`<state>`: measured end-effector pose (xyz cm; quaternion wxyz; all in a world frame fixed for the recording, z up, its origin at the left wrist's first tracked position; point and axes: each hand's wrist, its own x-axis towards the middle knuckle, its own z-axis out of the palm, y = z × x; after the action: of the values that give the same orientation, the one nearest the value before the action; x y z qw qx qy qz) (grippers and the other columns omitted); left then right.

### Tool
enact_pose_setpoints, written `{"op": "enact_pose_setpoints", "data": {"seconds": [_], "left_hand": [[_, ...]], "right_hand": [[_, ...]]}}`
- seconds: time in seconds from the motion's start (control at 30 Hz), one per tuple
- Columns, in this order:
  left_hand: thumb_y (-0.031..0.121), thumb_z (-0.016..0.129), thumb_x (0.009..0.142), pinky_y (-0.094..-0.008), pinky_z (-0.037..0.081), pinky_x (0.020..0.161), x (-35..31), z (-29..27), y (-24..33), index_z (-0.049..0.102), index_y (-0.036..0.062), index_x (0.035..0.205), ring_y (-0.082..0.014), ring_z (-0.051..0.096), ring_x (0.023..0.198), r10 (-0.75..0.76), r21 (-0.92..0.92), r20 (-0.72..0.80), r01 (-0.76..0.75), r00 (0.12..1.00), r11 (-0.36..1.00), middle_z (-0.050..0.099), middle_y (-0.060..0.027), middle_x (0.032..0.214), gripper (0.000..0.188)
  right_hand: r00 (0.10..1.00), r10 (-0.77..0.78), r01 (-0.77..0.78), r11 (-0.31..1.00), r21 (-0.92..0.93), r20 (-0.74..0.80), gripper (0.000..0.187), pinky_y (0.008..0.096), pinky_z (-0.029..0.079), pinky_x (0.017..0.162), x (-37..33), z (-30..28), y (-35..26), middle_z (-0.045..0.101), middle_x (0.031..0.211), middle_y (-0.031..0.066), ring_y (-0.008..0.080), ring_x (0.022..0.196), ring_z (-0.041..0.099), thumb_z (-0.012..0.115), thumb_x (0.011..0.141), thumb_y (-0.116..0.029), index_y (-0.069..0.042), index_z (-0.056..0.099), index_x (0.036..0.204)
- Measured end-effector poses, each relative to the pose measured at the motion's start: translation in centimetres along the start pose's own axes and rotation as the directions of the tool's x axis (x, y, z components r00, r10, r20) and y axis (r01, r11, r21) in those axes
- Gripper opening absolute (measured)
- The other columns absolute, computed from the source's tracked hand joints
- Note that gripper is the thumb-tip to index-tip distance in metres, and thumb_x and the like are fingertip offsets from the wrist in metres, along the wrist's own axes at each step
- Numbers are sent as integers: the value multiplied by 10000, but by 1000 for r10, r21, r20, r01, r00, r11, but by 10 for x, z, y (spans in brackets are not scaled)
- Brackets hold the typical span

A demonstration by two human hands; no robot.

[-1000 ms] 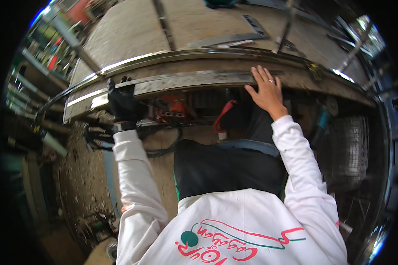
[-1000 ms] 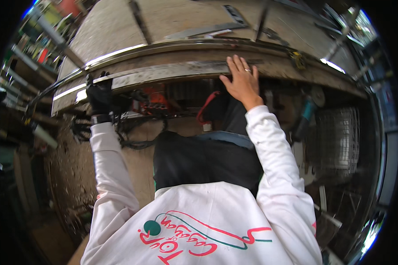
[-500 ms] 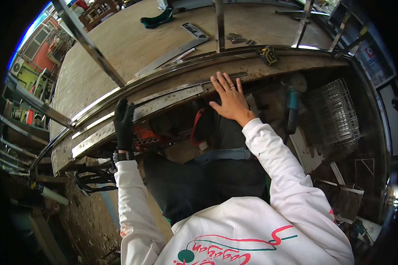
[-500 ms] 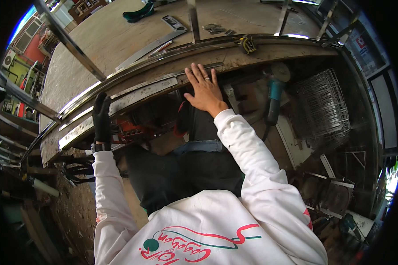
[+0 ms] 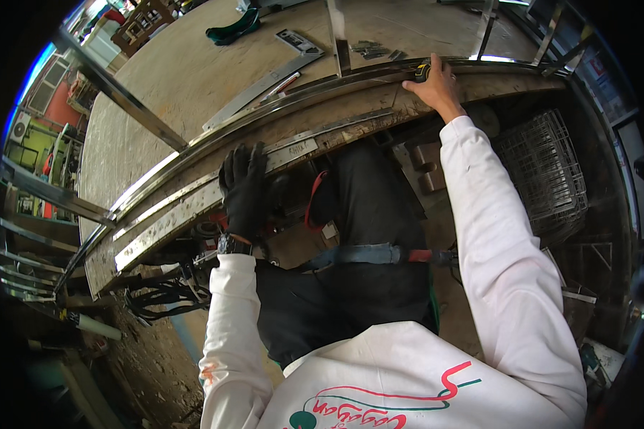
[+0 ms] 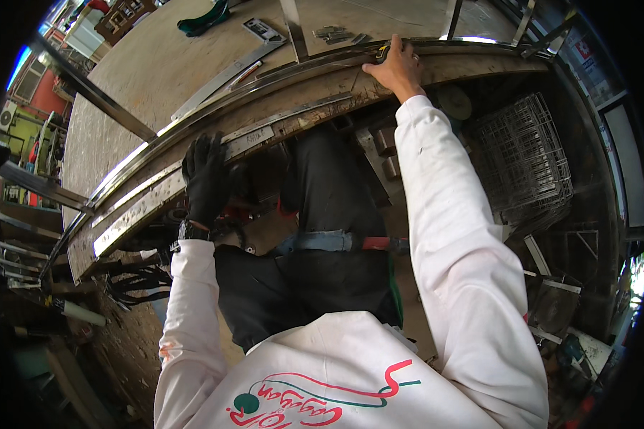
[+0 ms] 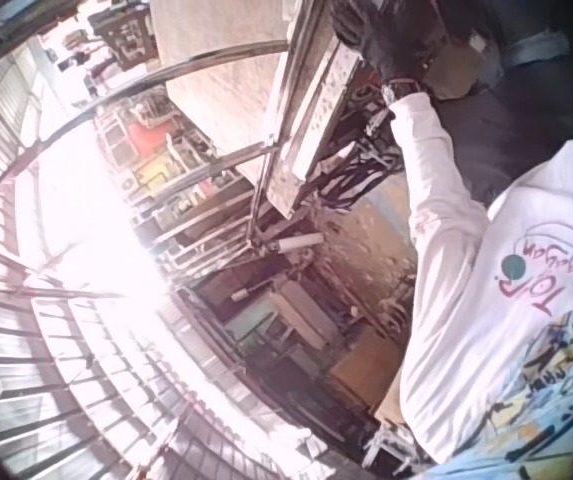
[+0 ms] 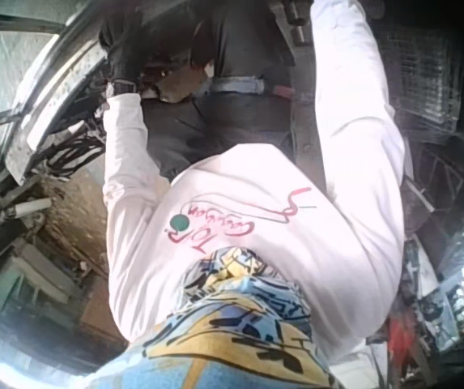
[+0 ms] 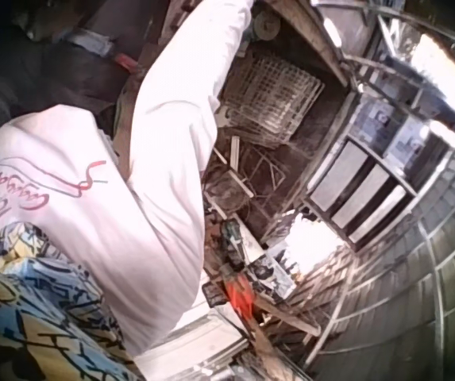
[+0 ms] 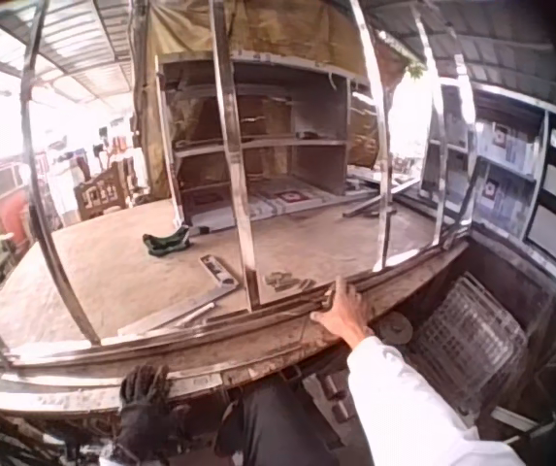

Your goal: The person grinds a metal piece with an angle grinder, measures and marks it with a tape measure and marker, and then cuts it. The person then uses a welding torch to tack the piece onto a larger metal frame.

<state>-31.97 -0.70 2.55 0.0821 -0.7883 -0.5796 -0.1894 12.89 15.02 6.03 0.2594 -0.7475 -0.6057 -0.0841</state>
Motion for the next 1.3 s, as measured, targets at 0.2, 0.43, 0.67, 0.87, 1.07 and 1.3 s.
{"op": "enact_pose_setpoints", "data": {"seconds": [0.2, 0.43, 0.67, 0.87, 1.07, 1.3], "left_hand": [[281, 851, 901, -511, 324, 1265, 19, -14, 45, 331, 74, 1671, -381, 348, 1571, -36, -639, -109, -42, 993, 768, 372, -199, 1694, 952], [168, 831, 948, -375, 448, 1172, 72, -9, 139, 311, 19, 1671, -216, 519, 1430, 100, -978, 204, 206, 974, -15, 485, -175, 1597, 903], [268, 883, 881, -387, 509, 1092, 74, -19, 117, 508, -29, 1506, -241, 661, 1259, 419, -940, 266, 138, 868, 311, 666, -183, 1363, 787], [202, 827, 868, -379, 540, 1009, 89, -15, 70, 601, 4, 1410, -233, 693, 1134, 166, -863, 278, 171, 946, 475, 699, -168, 1239, 620], [199, 832, 847, -398, 540, 999, 101, -26, 20, 638, 14, 1359, -332, 706, 1126, 85, -618, 270, 105, 959, 779, 711, -175, 1231, 578], [186, 860, 827, -407, 525, 1013, 88, -13, 15, 643, 8, 1348, -336, 670, 1172, 145, -479, 184, -40, 972, 877, 670, -187, 1247, 592]], "right_hand": [[951, 1, -173, 829, 532, 308, 940, 439, 527, 1072, -7, -43, -2, 660, 1348, 211, 343, 1257, 650, 928, 774, -439, 3, 509, 1489], [656, -486, -528, 252, 811, 578, 535, 288, 529, 1011, -101, -99, -88, 720, 1197, 75, 170, 1114, 679, 817, 981, -242, 17, 616, 1403], [565, -510, -520, 391, 759, 649, 211, 254, 529, 870, -118, -67, -46, 718, 1037, 19, 81, 969, 660, 765, 1022, -181, -33, 709, 1161], [659, -612, -626, -124, 770, 437, 191, 285, 543, 864, -65, -52, -7, 676, 1222, 87, 153, 1050, 687, 621, 1086, -172, -16, 670, 1184], [723, -497, -64, 642, 764, 479, 260, 308, 540, 872, -16, -27, 9, 754, 951, 44, 153, 928, 692, 810, 961, -249, -24, 772, 1085], [816, -386, 98, 825, 557, 429, 216, 315, 539, 851, -36, -23, -16, 721, 971, 31, 145, 890, 662, 827, 924, -176, -39, 789, 1086]]}}
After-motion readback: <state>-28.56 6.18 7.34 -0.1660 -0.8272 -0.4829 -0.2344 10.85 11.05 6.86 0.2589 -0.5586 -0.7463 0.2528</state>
